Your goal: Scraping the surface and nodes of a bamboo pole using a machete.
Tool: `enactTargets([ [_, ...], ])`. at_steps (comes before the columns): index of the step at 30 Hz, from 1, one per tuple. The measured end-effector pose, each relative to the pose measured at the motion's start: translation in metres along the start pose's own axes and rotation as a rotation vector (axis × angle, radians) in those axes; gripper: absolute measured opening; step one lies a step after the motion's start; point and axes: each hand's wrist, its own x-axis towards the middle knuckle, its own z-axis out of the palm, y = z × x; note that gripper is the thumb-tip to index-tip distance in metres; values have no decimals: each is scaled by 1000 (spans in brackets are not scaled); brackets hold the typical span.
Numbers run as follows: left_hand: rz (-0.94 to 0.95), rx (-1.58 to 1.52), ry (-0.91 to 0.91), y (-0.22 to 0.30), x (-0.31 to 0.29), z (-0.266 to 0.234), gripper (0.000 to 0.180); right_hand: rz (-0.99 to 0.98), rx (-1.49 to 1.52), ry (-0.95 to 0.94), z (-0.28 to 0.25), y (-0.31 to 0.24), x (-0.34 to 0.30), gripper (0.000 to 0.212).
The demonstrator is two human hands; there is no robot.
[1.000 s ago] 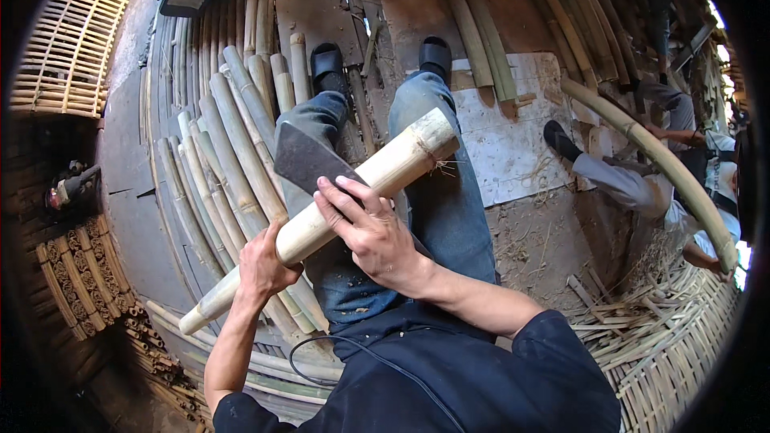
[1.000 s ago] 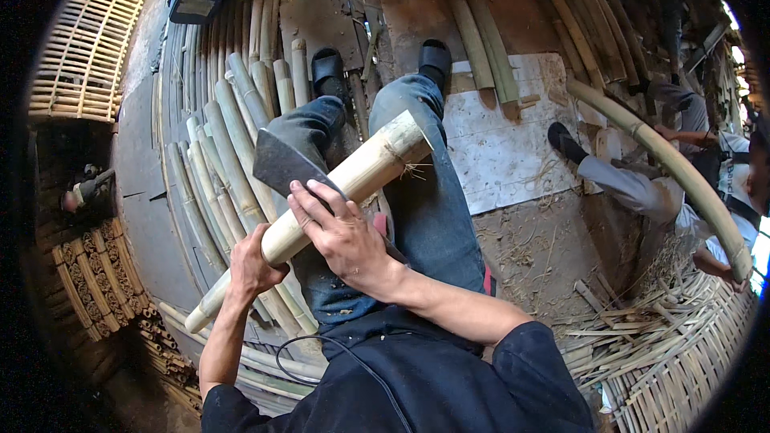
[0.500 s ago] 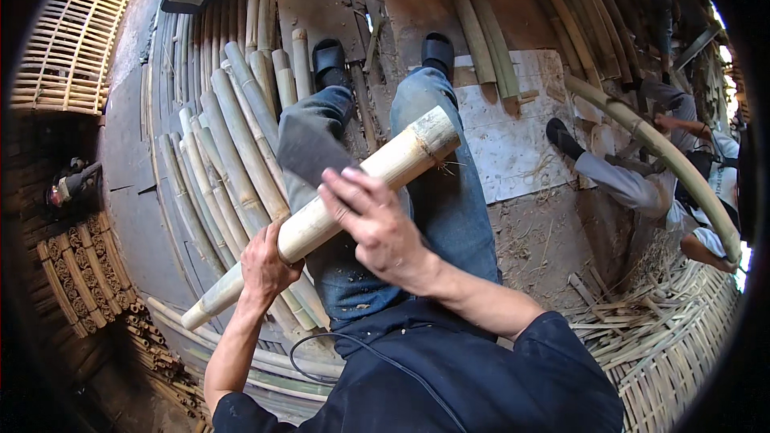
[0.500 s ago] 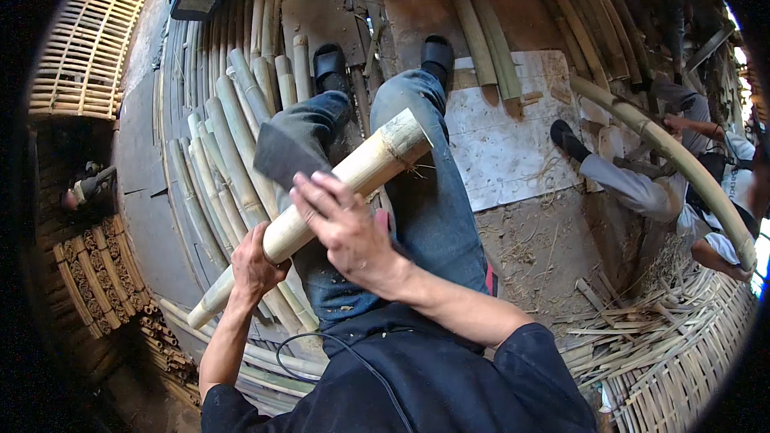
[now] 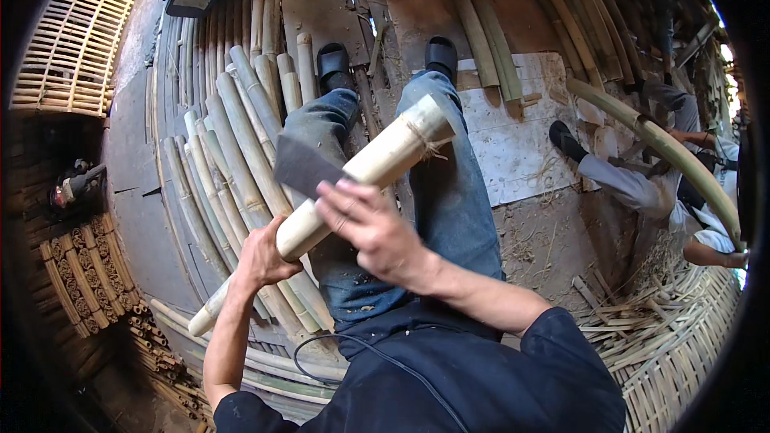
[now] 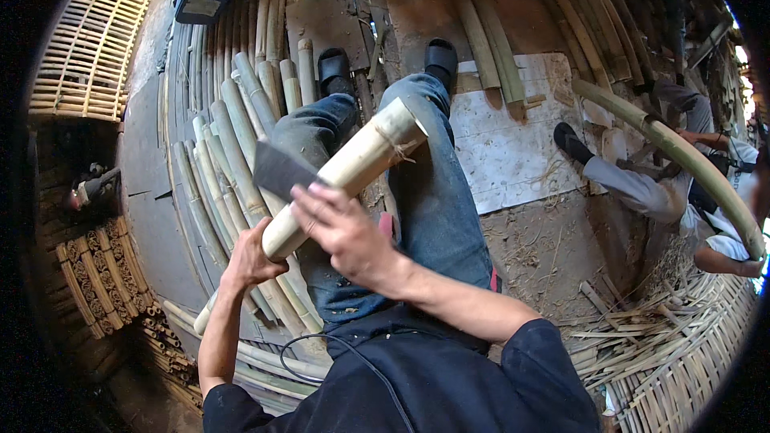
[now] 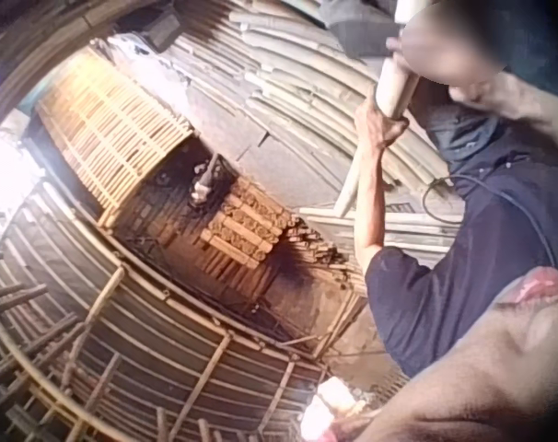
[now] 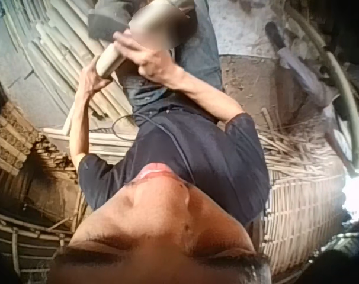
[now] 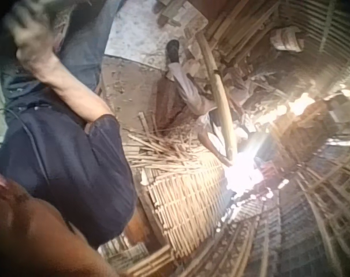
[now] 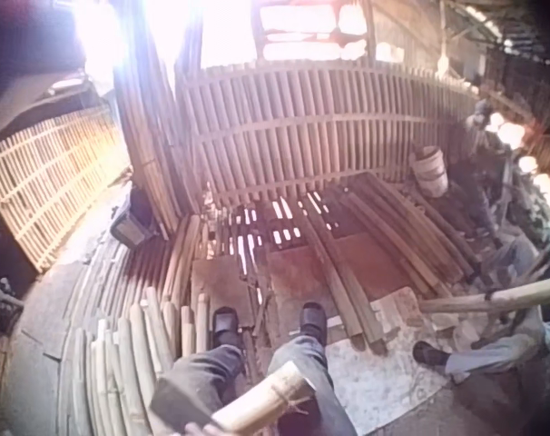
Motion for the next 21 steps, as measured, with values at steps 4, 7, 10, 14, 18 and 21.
enactTargets([
  [4, 26, -138, -231, -10, 17, -24, 85, 185, -220, 209, -52, 44, 13, 76],
  [7, 52, -146, -317, -19, 33, -29, 84, 216, -220, 274, -54, 47, 16, 78],
  [10, 13, -202, -398, -17, 39, -33, 82, 111, -34, 183, -21, 18, 13, 77],
  [14, 39, -213, -380, -15, 42, -37, 82, 69, 65, 95, -4, 13, 7, 76],
  [18, 10, -185, -392, -20, 42, -35, 79, 174, -160, 197, -46, 34, 20, 71],
  [21, 52, -222, -397, -28, 45, -31, 71, 174, -148, 199, -31, 27, 24, 73],
])
